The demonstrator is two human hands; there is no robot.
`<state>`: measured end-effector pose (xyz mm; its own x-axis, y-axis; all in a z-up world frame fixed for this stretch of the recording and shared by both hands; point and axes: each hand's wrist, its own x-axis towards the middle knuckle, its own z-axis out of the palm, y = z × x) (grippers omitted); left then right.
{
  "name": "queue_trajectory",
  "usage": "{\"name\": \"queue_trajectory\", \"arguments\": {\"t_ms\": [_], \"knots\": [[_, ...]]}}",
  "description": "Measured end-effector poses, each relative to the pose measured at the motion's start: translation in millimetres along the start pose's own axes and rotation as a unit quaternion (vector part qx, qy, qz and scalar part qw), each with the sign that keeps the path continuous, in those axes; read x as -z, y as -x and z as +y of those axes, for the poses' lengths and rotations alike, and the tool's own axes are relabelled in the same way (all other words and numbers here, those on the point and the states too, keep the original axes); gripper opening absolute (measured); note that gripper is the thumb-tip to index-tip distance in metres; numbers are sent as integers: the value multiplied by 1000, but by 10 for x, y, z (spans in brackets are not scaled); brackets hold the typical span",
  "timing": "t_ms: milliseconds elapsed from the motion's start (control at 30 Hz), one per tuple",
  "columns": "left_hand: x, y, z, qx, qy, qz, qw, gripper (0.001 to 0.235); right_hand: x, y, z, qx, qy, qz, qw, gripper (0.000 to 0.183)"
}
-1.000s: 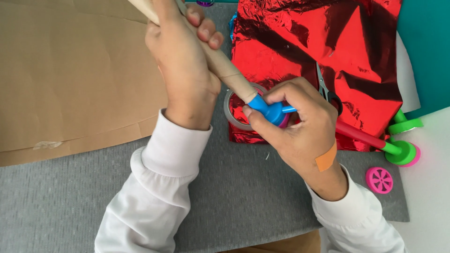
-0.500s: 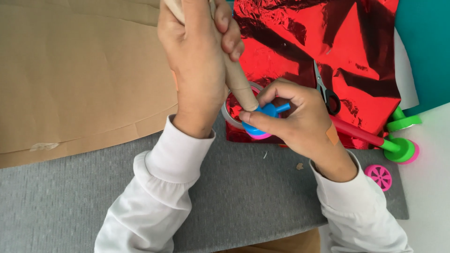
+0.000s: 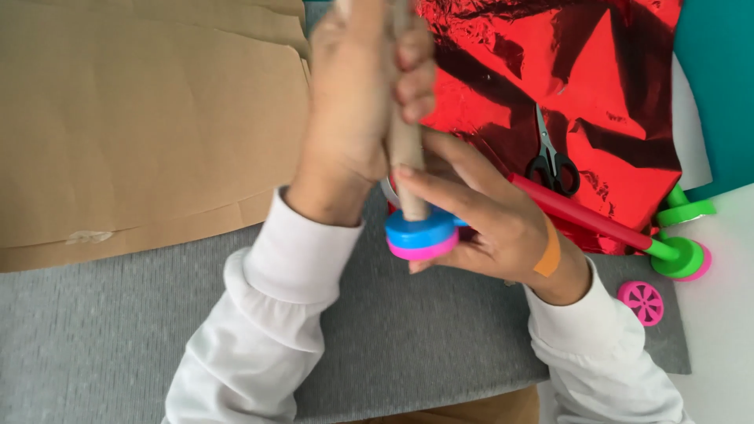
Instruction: Rolling a sheet of brown paper around a yellow plastic tube and securing it with adhesive tape.
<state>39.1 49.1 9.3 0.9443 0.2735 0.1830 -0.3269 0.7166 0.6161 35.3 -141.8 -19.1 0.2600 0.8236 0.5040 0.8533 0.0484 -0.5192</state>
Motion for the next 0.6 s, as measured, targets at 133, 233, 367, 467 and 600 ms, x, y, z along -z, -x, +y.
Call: {"name": "queue_trajectory", "arguments": {"t_ms": [133,233,367,467,600], "knots": [[-159,130,80,28,-4,-29,999,31,-30,22,-143,8,42,10,999,61],[-223,154,100,20,-4,-63,998,29,-122,46,-163,33,103,65,992,48],[-239,210,124,-4,-64,-99,993,33,-164,12,-136,85,207,84,971,40],[-302,249,155,-50,-103,-138,984,27,-159,-6,-28,44,196,71,977,34],[-234,269,16,-223,-256,-109,934,24,-393,232,431,-90,18,161,983,88]]}}
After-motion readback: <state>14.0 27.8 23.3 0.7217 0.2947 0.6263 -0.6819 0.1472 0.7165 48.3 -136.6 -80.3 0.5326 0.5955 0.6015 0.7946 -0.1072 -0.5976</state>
